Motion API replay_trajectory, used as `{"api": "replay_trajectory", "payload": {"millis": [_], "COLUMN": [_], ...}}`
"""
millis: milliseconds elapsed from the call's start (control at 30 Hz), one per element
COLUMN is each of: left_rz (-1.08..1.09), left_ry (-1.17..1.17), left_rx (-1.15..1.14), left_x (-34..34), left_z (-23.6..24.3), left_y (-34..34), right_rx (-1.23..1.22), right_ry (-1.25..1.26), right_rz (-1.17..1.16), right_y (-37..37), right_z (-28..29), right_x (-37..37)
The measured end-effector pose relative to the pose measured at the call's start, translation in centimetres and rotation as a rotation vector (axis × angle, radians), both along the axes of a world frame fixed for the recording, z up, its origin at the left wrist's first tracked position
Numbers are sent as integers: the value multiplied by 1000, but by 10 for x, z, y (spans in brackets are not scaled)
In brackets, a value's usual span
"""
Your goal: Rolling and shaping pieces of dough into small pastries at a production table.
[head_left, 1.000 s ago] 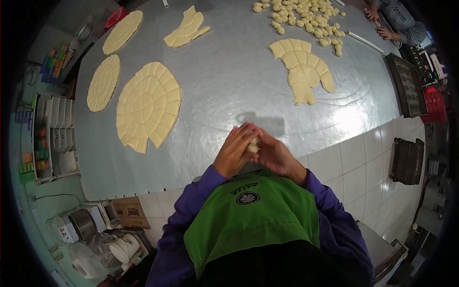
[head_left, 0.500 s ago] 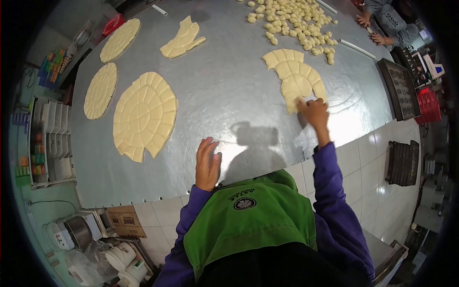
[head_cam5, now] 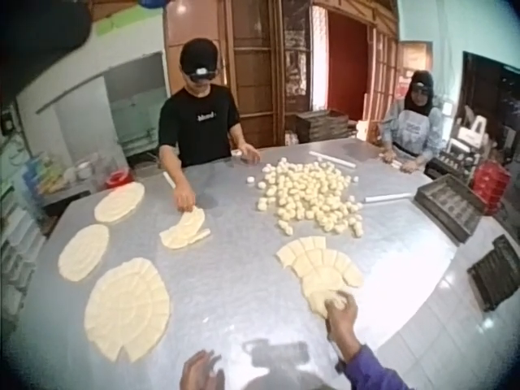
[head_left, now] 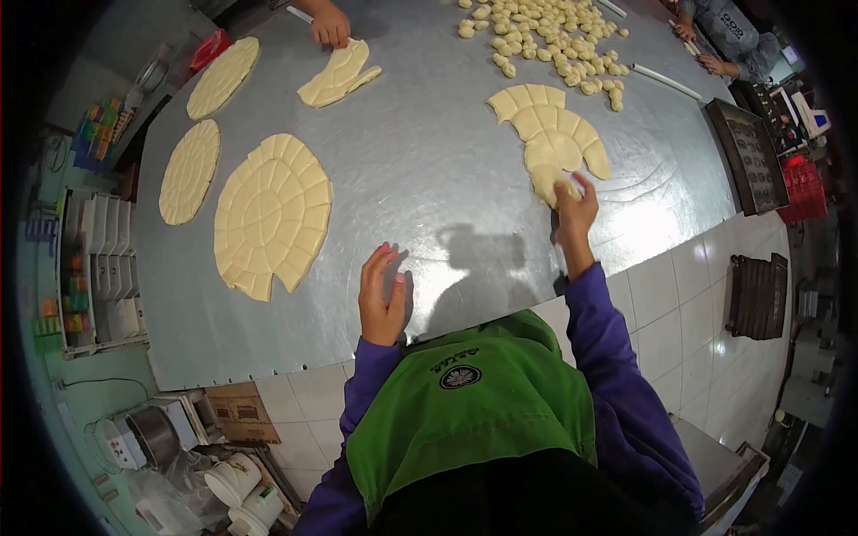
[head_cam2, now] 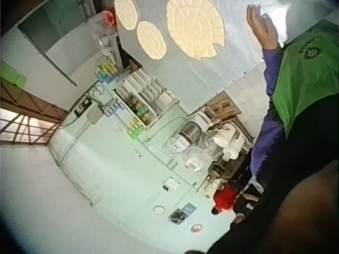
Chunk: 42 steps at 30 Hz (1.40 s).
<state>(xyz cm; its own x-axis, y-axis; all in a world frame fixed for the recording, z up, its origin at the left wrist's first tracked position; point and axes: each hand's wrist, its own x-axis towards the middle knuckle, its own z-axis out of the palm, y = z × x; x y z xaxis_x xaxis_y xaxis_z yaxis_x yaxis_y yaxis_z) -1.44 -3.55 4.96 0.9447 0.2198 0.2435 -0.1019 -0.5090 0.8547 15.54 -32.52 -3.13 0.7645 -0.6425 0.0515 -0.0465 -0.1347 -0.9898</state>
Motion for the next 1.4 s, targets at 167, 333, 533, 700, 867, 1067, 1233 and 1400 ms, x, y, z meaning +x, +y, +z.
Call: {"api": "replay_trajectory", "payload": {"millis": [167,333,533,700,867,1067,1233,1400], "left_rz": [-80,-171,-633,-610,-490,-428,-578,-394], "left_ry": [19,156,89,330,461,441,583,642], "left_rx": [30,-126,61,-143,-361,-759,-1108,-622], "left_x": [-3,2,33,37,28,21,21,20], "left_z": [-1,13,22,23,18,4,7,21], "left_y": [5,1,-40,-49,-23,-21,-7,-26], "right_rx": [-131,121,510,483,-467,-433,-392,-519], "right_ry": [116,303,382,158,-168,-213,-82,-57], "right_rz": [298,421,1012,1298,1249,1289,1409,1440], "right_y": [-2,-20,16,60,75,87,91,98], "right_z": [39,47,111,140,126,125,127,133], "right_x": [-113,-197,-147,-105,-97,-92,-90,-104]}}
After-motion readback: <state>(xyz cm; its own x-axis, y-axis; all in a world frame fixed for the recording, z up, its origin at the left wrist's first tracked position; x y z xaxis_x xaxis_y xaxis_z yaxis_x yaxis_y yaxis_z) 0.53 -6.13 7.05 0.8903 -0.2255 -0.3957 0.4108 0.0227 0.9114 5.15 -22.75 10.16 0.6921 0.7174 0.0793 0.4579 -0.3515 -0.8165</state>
